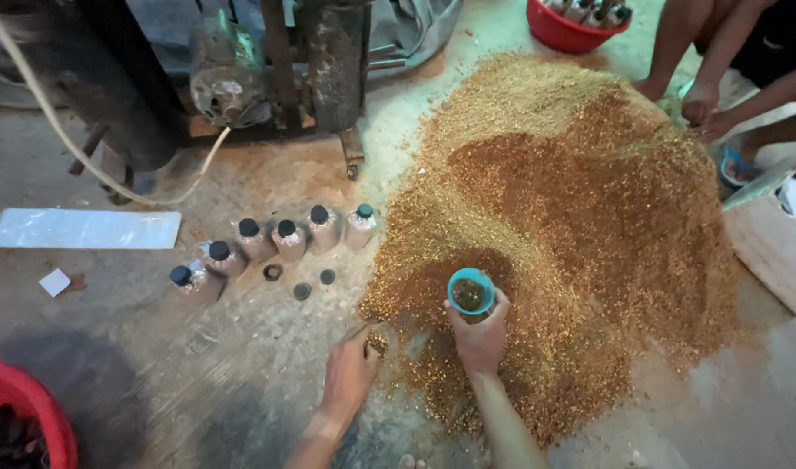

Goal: The person scoops grains from a large pile on the floor using a blue cup and pours them into a clear plastic bag. They then seal the bag, pick up a black cap from a red basket, and screw it onto the bag's opening.

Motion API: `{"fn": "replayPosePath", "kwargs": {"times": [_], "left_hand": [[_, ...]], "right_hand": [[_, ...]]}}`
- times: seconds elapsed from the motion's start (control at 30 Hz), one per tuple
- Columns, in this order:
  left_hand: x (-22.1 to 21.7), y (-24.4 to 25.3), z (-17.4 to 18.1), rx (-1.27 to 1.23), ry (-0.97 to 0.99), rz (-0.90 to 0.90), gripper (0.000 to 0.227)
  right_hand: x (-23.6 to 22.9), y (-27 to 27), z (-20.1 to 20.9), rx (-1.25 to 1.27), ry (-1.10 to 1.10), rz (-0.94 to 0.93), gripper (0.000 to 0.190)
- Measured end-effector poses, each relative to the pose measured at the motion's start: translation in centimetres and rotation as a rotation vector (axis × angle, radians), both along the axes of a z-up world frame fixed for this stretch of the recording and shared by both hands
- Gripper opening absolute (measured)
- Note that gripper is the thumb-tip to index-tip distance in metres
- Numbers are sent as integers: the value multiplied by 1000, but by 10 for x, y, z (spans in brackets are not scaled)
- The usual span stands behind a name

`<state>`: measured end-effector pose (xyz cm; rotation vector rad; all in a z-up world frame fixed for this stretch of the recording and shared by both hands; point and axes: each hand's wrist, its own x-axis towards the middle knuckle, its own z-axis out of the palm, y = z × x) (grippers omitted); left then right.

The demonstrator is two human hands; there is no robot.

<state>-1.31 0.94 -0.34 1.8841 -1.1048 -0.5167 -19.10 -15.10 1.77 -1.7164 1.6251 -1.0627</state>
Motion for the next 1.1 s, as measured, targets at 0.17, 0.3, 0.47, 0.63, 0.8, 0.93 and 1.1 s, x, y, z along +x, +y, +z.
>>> {"fn": "replayPosePath", "kwargs": {"times": [0.17, 0.3, 0.47, 0.63, 0.8, 0.93, 1.1], "left_hand": [[-4, 3, 18, 126, 70, 14, 44], [-5, -10, -28, 214, -65, 8, 12], [-7, -8, -3, 110, -5, -12, 41], [-10, -10, -45, 162, -101, -56, 44], [-10, -1, 38, 368, -55, -74, 22], [-15, -11, 34, 336, -47, -72, 26], [-15, -14, 31, 282, -4, -79, 25]], "right_hand": [[1, 13, 7, 10, -51, -2, 87], [-6, 13, 17, 49, 94, 210, 89], [-5, 19, 55, 204, 364, 649, 88], [-4, 17, 56, -11, 634, 968, 90], [8, 25, 67, -81, 1000, 1050, 87], [12, 32, 64, -195, 1041, 1057, 77], [14, 34, 64, -319, 1113, 1055, 81]]}}
